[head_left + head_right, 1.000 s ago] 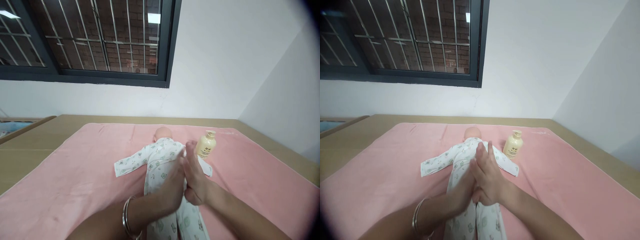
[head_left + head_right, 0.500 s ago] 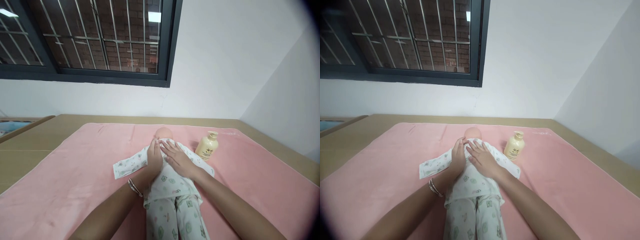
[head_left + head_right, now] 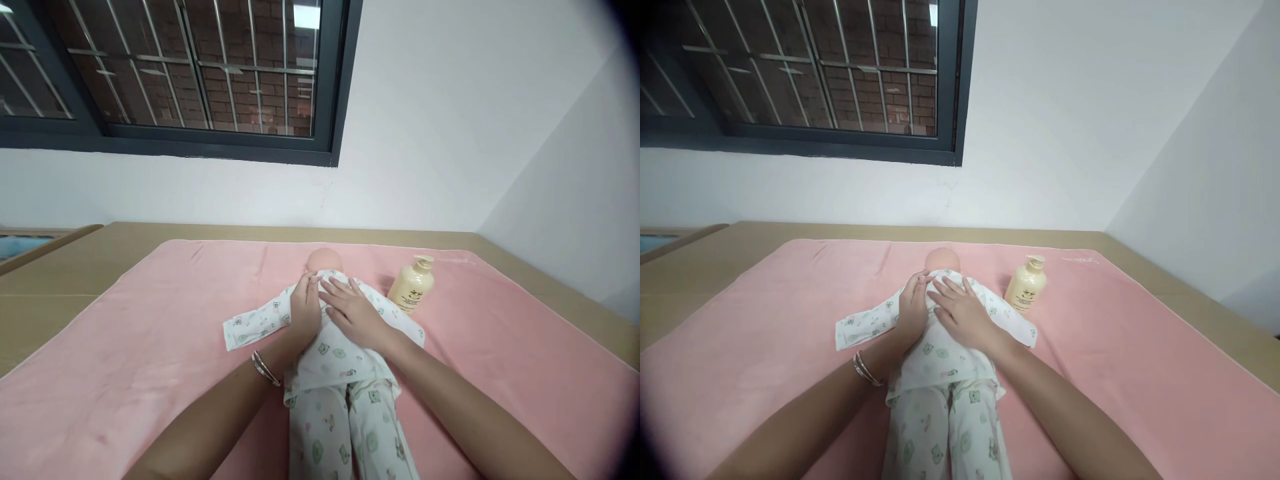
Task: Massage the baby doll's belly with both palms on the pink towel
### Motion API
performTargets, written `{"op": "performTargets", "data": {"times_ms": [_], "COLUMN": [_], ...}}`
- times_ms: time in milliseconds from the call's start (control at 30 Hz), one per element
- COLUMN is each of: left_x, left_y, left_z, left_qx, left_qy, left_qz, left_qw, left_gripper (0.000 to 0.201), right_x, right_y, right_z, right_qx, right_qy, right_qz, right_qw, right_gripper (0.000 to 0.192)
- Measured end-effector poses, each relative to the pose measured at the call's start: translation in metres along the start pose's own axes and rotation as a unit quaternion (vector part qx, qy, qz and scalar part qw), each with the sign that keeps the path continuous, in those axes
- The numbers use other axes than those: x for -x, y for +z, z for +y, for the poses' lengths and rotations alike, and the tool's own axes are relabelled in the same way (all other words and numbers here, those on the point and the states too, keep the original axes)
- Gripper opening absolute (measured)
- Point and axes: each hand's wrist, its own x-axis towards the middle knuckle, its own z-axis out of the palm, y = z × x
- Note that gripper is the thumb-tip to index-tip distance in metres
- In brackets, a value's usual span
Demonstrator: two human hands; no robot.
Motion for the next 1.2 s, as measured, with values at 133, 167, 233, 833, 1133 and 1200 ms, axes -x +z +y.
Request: {"op": "performTargets", "data": {"times_ms": [133, 167, 233, 833, 1133, 1200], "left_x": [0.002, 0.003, 0.004, 0.004, 0.016, 0.024], "left_y": [-0.001, -0.001, -0.001, 0.001, 0.003, 0.001], "left_z": [0.000, 0.000, -0.001, -0.008, -0.018, -0.017], "left_qx": [-0.012, -0.013, -0.014, -0.136, -0.292, -0.319], "left_qy": [0.015, 0.016, 0.019, 0.094, 0.165, 0.178], "left_qz": [-0.004, -0.002, 0.002, -0.032, -0.068, -0.072], "left_qw": [1.000, 1.000, 1.000, 0.986, 0.940, 0.928], "left_gripper": [0.032, 0.032, 0.032, 0.026, 0.037, 0.038], "right_x": [-0.005, -0.003, 0.004, -0.003, -0.004, -0.006], "right_y": [0.002, 0.004, 0.007, 0.008, 0.010, 0.011], "right_z": [0.014, 0.010, -0.005, 0.030, 0.033, 0.038], "right_qx": [0.005, 0.022, 0.061, -0.011, -0.039, -0.070], "right_qy": [0.122, 0.145, 0.156, 0.163, 0.156, 0.164], "right_qz": [0.038, 0.047, 0.058, 0.057, 0.069, 0.066], "right_qw": [0.992, 0.988, 0.984, 0.985, 0.985, 0.982], "right_gripper": [0.053, 0.054, 0.054, 0.050, 0.047, 0.046]}}
